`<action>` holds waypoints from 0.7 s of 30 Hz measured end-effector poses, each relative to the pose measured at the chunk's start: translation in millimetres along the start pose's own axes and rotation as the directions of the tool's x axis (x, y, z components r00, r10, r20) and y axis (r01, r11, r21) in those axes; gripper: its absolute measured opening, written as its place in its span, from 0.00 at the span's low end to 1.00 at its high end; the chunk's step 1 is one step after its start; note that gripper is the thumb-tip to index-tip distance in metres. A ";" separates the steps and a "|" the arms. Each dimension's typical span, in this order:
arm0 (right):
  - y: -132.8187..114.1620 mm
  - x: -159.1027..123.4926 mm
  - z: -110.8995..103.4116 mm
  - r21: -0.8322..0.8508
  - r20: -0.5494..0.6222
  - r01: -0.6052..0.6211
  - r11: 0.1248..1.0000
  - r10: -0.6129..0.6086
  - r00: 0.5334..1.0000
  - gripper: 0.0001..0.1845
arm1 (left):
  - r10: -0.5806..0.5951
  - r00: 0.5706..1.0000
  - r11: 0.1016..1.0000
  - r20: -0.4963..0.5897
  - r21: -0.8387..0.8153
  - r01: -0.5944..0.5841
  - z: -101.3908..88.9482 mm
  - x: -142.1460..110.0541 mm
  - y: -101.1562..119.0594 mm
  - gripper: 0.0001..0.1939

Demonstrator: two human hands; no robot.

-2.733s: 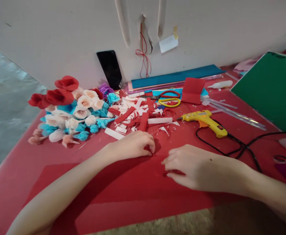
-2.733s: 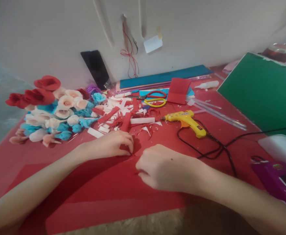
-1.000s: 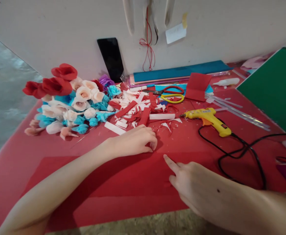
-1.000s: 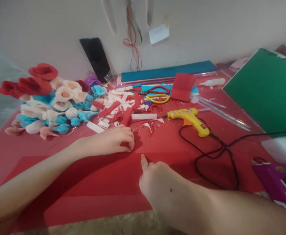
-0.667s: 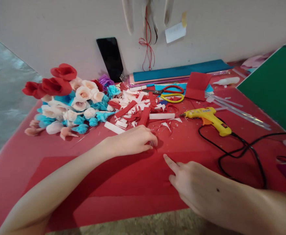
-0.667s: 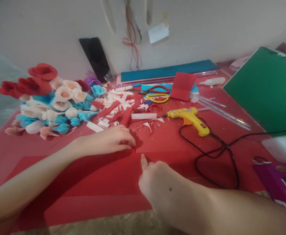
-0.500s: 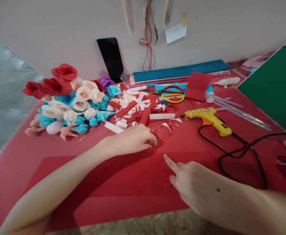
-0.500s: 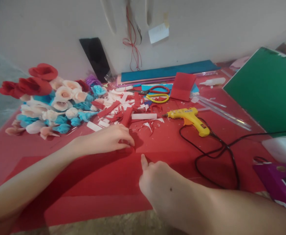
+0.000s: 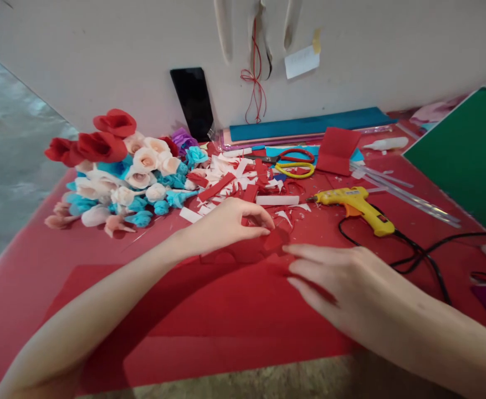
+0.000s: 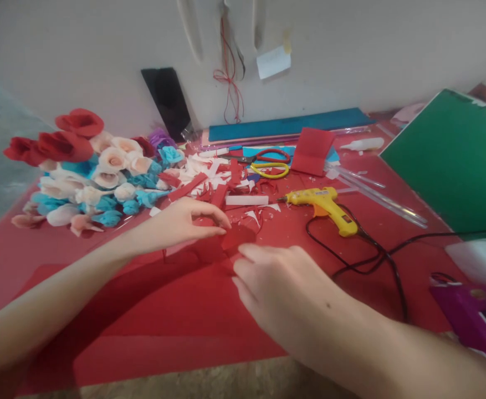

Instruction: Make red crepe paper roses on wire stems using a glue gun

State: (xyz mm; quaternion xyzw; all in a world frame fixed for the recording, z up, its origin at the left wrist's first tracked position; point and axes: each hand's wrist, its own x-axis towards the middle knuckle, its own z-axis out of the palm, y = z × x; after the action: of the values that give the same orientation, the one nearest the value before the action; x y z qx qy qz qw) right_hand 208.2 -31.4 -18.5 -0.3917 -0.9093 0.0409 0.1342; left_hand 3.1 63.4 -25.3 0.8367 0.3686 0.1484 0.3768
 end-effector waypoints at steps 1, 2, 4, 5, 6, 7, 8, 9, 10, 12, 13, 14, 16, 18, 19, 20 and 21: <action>2.3 6.5 -4.6 0.026 -0.043 -0.050 0.998 0.051 0.998 0.11 | -0.010 1.000 1.000 -0.019 -0.028 0.009 -1.3 -0.1 2.2 0.05; 4.7 12.7 -8.4 0.054 -0.099 -0.093 0.994 0.098 0.990 0.11 | -0.017 0.999 0.998 -0.037 -0.054 0.015 -2.7 -0.3 4.5 0.04; 9.8 22.4 -13.6 0.108 -0.208 -0.145 0.984 0.165 0.964 0.08 | -0.027 0.997 0.995 -0.073 -0.096 0.020 -5.3 -1.1 9.0 0.04; 12.1 25.8 -15.0 0.145 -0.247 -0.161 0.976 0.193 0.950 0.07 | -0.030 0.996 0.993 -0.088 -0.115 0.019 -6.4 -1.6 11.0 0.04; 14.0 28.2 -16.0 0.189 -0.264 -0.169 0.967 0.216 0.940 0.05 | -0.032 0.994 0.990 -0.102 -0.137 0.018 -7.3 -2.2 12.7 0.04; 15.4 29.8 -16.5 0.234 -0.266 -0.172 0.957 0.233 0.936 0.04 | -0.035 0.993 0.987 -0.115 -0.162 0.016 -7.9 -2.8 14.1 0.04; 16.1 30.9 -16.8 0.284 -0.253 -0.171 0.943 0.246 0.936 0.04 | -0.038 0.991 0.982 -0.125 -0.191 0.013 -8.2 -3.2 15.2 0.04; 16.3 31.6 -16.8 0.336 -0.226 -0.168 0.927 0.252 0.941 0.03 | -0.038 0.991 0.975 -0.132 -0.222 0.008 -8.2 -3.7 16.0 0.04; 16.0 32.2 -16.6 0.379 -0.194 -0.162 0.911 0.249 0.949 0.03 | -0.036 0.990 0.967 -0.134 -0.253 0.001 -7.9 -4.0 16.6 0.04; 14.5 33.4 -16.0 0.423 -0.142 -0.148 0.894 0.227 0.964 0.04 | -0.015 0.990 0.951 -0.140 -0.308 -0.029 -6.5 -4.7 17.3 0.04; 13.6 34.2 -15.8 0.425 -0.144 -0.137 0.895 0.217 0.966 0.04 | -0.006 0.988 0.941 -0.152 -0.336 -0.046 -5.6 -5.0 17.7 0.04; 12.7 35.0 -15.8 0.424 -0.166 -0.130 0.896 0.218 0.962 0.05 | -0.001 0.985 0.928 -0.170 -0.366 -0.063 -4.7 -5.3 18.1 0.05; 10.9 36.9 -16.6 0.440 -0.271 -0.112 0.891 0.250 0.929 0.05 | -0.001 0.978 0.896 -0.208 -0.434 -0.091 -3.2 -6.0 19.2 0.09; 9.3 38.4 -17.8 0.485 -0.359 -0.093 0.870 0.295 0.886 0.05 | -0.008 0.978 0.860 -0.207 -0.500 -0.099 -2.2 -6.9 20.7 0.13; 8.5 38.9 -18.3 0.508 -0.379 -0.083 0.857 0.309 0.872 0.05 | -0.008 0.980 0.846 -0.197 -0.524 -0.098 -1.6 -7.5 21.6 0.14; 7.8 39.4 -18.6 0.527 -0.390 -0.071 0.847 0.316 0.865 0.06 | -0.007 0.981 0.837 -0.195 -0.538 -0.101 -1.0 -8.2 22.5 0.14; 7.0 39.8 -18.6 0.538 -0.397 -0.060 0.841 0.315 0.862 0.07 | -0.004 0.978 0.834 -0.210 -0.540 -0.112 -0.2 -9.0 23.4 0.12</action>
State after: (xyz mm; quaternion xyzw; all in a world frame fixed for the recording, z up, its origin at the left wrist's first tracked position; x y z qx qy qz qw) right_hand 192.1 1.6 6.6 -0.4299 -0.7614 0.1961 0.4439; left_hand 8.7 46.6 -7.5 0.6840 0.3229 0.3427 0.5571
